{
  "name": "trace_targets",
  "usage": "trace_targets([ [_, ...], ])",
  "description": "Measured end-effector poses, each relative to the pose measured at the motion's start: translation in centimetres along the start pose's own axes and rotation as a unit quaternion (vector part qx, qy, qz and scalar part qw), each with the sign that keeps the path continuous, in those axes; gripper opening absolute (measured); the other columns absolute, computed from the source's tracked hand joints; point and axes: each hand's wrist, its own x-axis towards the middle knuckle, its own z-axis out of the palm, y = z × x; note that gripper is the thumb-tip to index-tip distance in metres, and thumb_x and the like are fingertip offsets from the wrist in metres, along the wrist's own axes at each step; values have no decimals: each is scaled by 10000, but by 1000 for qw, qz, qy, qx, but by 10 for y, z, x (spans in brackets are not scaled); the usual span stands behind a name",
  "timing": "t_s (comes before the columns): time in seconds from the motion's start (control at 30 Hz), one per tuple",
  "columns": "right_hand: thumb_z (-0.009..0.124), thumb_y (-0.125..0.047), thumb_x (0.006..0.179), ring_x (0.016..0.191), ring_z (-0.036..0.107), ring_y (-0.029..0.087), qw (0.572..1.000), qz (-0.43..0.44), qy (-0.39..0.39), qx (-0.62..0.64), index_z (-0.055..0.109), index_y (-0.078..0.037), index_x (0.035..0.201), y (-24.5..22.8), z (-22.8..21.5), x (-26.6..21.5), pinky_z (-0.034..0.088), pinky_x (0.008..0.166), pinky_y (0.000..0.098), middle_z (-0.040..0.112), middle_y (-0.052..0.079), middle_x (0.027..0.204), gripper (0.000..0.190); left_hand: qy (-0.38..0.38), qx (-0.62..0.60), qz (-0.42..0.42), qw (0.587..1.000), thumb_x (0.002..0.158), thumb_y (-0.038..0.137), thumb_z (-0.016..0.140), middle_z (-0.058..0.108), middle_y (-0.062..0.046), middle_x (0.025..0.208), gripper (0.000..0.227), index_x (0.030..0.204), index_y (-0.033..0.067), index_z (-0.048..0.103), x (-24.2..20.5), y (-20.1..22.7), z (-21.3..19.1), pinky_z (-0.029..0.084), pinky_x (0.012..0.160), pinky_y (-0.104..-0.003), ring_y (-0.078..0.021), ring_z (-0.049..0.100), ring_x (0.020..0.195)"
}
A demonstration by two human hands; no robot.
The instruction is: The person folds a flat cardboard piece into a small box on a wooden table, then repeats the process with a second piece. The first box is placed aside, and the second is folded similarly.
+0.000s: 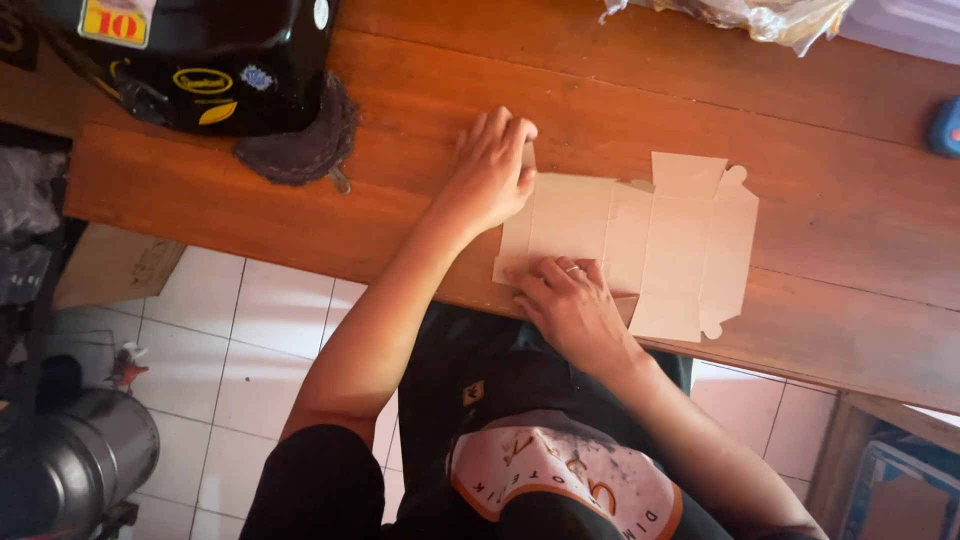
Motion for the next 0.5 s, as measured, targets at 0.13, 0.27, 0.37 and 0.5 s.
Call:
trace_targets([
  [0.13, 628, -321, 909, 854, 585, 199, 1000, 5, 2, -12, 631, -199, 900, 0, 0, -1, 415, 800, 380, 543, -7, 890, 123, 9, 19, 28, 999, 736, 86, 729, 409, -54, 940, 291, 925, 115, 510, -8, 14, -15, 410, 686, -454, -310, 463, 909],
  [0.27, 628, -296, 907, 850, 599, 203, 1000, -3, 14, -14, 666, -202, 994, 1, 2, -3, 423, 797, 374, 540, -2, 882, 133, 69, 63, 88, 992, 912, 187, 605, 596, -81, 1013, 162, 1062, 127, 606, -36, 17, 3, 425, 878, -464, -263, 574, 1025],
  [0.37, 629, -302, 905, 859, 604, 203, 1000, 0, 12, -15, 669, -213, 1007, 4, 9, -5, 425, 808, 375, 547, -5, 887, 142, 100, 97, 106, 985, 936, 237, 599, 650, -129, 1139, 277, 1162, 85, 645, -57, 27, 1, 357, 1047, -519, -257, 591, 1153],
  [0.5, 637, -369, 891, 902, 605, 196, 999, -3, -15, -30, 651, -227, 993, 7, 14, -7, 413, 822, 381, 554, -15, 910, 175, 65, 117, 98, 986, 942, 230, 545, 646, -197, 1228, 339, 1199, 19, 612, -62, 41, -12, 283, 1095, -599, -295, 598, 1198],
])
